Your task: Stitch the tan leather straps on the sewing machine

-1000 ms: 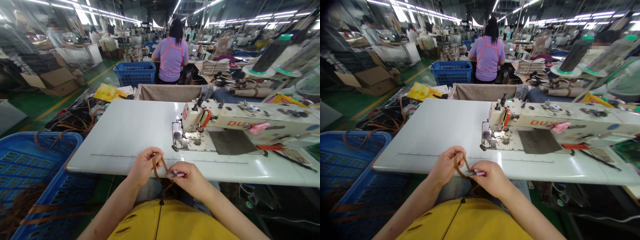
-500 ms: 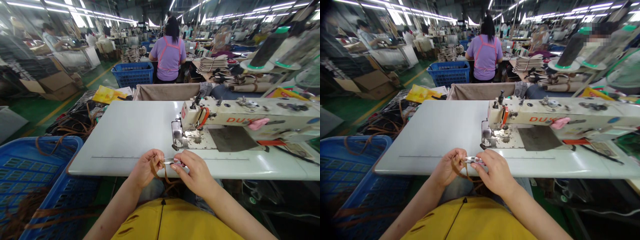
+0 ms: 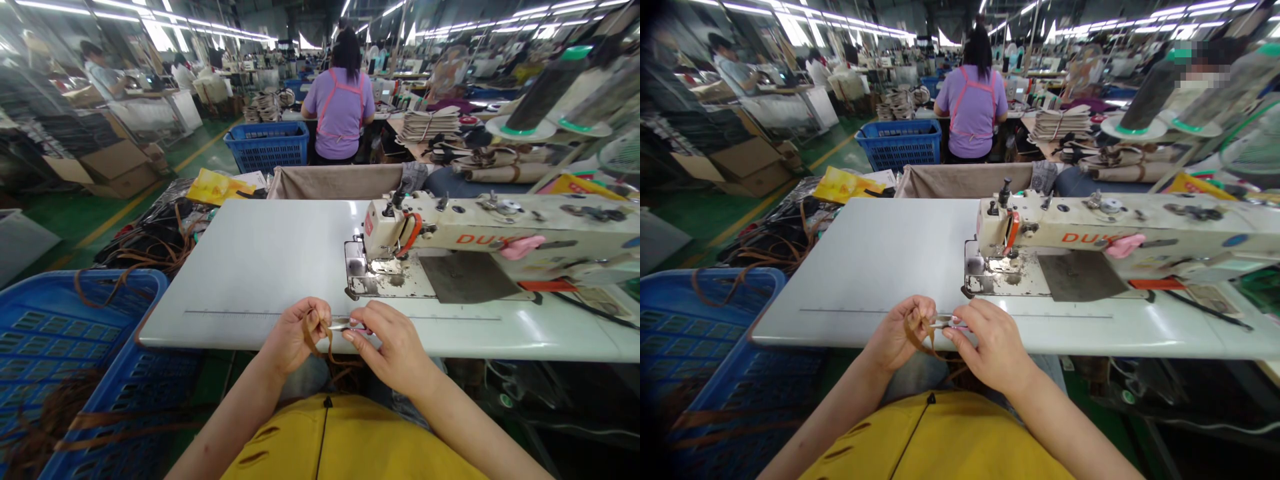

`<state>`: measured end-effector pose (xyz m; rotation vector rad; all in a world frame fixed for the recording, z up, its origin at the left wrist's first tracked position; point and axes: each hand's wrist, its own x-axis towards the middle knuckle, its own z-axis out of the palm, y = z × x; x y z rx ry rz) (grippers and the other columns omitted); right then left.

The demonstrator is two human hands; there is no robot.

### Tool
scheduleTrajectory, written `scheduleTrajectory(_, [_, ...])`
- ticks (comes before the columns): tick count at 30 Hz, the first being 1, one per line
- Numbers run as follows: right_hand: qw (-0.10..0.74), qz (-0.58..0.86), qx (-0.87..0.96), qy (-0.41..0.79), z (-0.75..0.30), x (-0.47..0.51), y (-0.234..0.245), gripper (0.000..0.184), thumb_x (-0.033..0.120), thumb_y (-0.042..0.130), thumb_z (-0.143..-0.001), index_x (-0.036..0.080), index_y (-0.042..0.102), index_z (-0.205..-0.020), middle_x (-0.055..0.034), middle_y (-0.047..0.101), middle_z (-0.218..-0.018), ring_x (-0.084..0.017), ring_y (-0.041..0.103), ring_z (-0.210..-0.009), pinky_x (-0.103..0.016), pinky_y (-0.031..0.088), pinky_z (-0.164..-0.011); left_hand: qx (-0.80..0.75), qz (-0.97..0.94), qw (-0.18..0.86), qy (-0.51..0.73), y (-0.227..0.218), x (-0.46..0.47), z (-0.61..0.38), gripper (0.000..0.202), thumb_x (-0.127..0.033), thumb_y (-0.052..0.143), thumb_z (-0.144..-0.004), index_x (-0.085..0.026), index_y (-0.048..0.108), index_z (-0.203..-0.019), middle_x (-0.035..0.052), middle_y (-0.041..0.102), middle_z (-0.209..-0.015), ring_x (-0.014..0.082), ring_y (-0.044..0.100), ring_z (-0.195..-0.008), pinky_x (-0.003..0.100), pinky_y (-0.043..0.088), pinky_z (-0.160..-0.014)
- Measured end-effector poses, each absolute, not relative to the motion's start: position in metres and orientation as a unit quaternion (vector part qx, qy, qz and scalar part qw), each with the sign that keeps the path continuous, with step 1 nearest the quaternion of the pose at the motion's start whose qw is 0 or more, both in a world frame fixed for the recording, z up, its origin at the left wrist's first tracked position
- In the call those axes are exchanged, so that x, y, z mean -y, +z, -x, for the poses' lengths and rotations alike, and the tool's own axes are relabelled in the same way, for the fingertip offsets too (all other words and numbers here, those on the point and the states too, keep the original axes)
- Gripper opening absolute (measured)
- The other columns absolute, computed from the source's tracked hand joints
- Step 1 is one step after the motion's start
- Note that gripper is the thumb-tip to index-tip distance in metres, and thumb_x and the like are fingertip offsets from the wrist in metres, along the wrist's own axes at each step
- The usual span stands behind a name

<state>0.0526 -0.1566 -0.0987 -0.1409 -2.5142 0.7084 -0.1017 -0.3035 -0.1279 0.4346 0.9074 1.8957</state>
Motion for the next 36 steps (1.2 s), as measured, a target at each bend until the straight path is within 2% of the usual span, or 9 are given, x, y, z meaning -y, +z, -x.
scheduleTrajectory(14, [0.259,0.055,0.926,0.268,-0.054,0.157,-0.098,0.024,0.040,0.057,-0.105,0.020,0.066,-0.096,-0.0056,0.065,-0.084,-0.019,0.057,-0.076,-0.031,0.041,-0.069,-0.378,-0.186,0.477,0.771,-0.132,0.303,0.101,0.037,-0.046,0.092,-0.078,-0.016,0.071,-0.078,-0.0004,0.060,-0.080,0.0087,0.052,-0.064,0.021,0.043,-0.064])
scheduleTrajectory(16, [0.252,0.055,0.917,0.304,-0.054,0.157,-0.099,0.026,0.042,0.057,-0.105,0.020,0.066,-0.095,-0.0049,0.064,-0.083,-0.019,0.057,-0.076,-0.031,0.041,-0.068,-0.383,-0.181,0.479,0.769,-0.132,0.302,0.100,0.038,-0.047,0.093,-0.076,-0.016,0.071,-0.078,-0.0005,0.061,-0.080,0.0090,0.052,-0.065,0.022,0.043,-0.064])
scheduleTrajectory(21, [0.208,0.112,0.827,0.510,-0.052,0.158,-0.107,0.046,0.062,0.048,-0.106,0.021,0.061,-0.089,0.0005,0.054,-0.073,-0.016,0.050,-0.068,-0.026,0.040,-0.061,-0.389,-0.175,0.489,0.761,-0.129,0.301,0.097,0.040,-0.048,0.094,-0.075,-0.016,0.070,-0.075,-0.0010,0.060,-0.073,0.0092,0.050,-0.063,0.022,0.042,-0.063])
scheduleTrajectory(23, [0.197,0.138,0.798,0.552,-0.053,0.158,-0.109,0.050,0.067,0.048,-0.104,0.021,0.059,-0.086,0.0016,0.050,-0.071,-0.015,0.046,-0.067,-0.025,0.038,-0.059,-0.384,-0.180,0.486,0.764,-0.129,0.302,0.097,0.037,-0.046,0.093,-0.077,-0.016,0.071,-0.076,-0.0009,0.060,-0.074,0.0091,0.050,-0.064,0.021,0.042,-0.063])
scheduleTrajectory(26, [0.193,0.154,0.790,0.561,-0.054,0.156,-0.111,0.051,0.069,0.055,-0.100,0.021,0.058,-0.084,0.0018,0.048,-0.072,-0.014,0.045,-0.067,-0.024,0.037,-0.059,-0.367,-0.195,0.482,0.771,-0.130,0.303,0.098,0.033,-0.044,0.092,-0.079,-0.017,0.072,-0.079,-0.0007,0.062,-0.077,0.0093,0.053,-0.066,0.021,0.044,-0.066])
scheduleTrajectory(31, [0.177,0.150,0.801,0.553,-0.056,0.155,-0.114,0.054,0.071,0.051,-0.100,0.021,0.058,-0.082,0.0017,0.047,-0.070,-0.014,0.043,-0.066,-0.024,0.036,-0.059,-0.336,-0.198,0.471,0.791,-0.132,0.303,0.099,0.026,-0.040,0.089,-0.083,-0.022,0.071,-0.088,-0.0016,0.065,-0.083,0.0089,0.055,-0.067,0.020,0.045,-0.065])
scheduleTrajectory(36, [0.134,0.110,0.795,0.582,-0.056,0.156,-0.115,0.056,0.073,0.054,-0.098,0.020,0.056,-0.079,0.0029,0.043,-0.070,-0.013,0.040,-0.065,-0.024,0.034,-0.059,-0.289,-0.199,0.482,0.803,-0.134,0.302,0.099,0.024,-0.035,0.088,-0.086,-0.022,0.067,-0.088,-0.0024,0.061,-0.088,0.0084,0.056,-0.072,0.019,0.046,-0.067])
